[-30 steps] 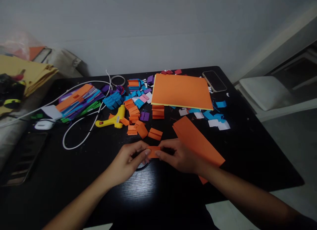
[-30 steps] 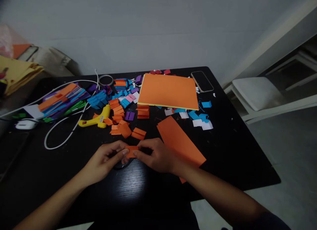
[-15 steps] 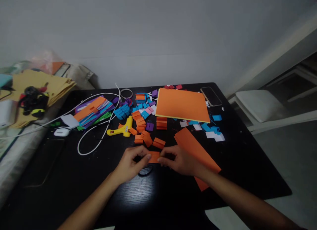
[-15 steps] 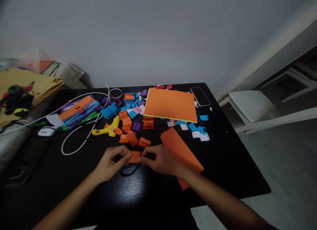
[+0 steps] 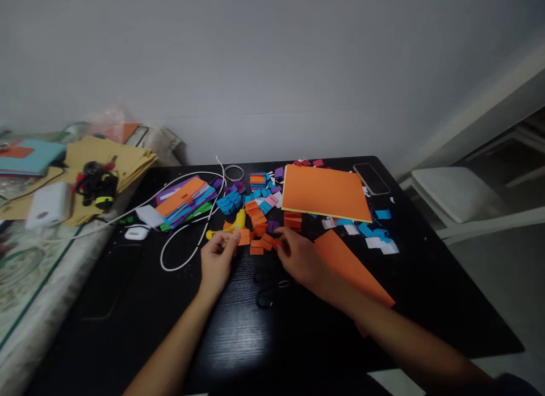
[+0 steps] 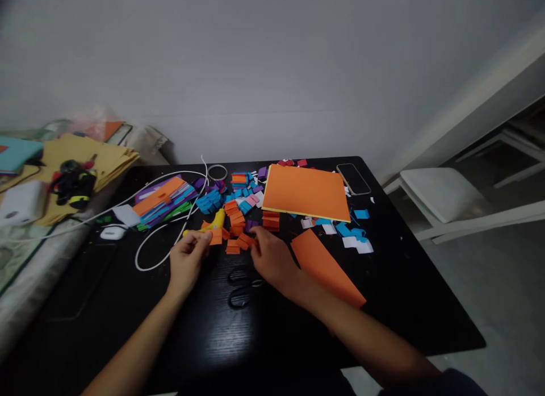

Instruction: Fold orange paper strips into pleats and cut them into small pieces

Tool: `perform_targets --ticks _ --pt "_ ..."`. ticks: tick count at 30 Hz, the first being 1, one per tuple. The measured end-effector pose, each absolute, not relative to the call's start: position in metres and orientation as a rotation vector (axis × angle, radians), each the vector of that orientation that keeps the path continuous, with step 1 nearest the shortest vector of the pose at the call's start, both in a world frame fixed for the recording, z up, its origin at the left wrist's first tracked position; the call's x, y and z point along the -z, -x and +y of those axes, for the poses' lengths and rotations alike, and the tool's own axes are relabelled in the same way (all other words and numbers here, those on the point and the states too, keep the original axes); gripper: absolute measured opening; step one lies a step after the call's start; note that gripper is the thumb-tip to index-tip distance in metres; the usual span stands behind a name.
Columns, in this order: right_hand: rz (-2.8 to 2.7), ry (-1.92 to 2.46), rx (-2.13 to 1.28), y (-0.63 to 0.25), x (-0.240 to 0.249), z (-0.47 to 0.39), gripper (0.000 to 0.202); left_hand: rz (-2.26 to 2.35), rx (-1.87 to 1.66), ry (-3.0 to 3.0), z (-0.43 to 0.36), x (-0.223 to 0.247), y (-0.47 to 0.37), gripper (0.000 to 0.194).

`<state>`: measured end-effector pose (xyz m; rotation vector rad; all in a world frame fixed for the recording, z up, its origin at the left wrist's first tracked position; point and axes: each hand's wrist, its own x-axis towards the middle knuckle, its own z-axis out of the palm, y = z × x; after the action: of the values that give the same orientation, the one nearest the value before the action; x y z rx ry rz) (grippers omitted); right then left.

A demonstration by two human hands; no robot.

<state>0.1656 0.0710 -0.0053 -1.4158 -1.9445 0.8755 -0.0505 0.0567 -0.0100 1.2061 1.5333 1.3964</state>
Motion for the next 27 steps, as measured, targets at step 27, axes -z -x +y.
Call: perform_targets --ticks 27 --pt "-1.393 1.483 -1.188 -0.244 0.015 0.052 0.029 1.733 -1.136 -1.471 0.065 0.026 0.068 0.055"
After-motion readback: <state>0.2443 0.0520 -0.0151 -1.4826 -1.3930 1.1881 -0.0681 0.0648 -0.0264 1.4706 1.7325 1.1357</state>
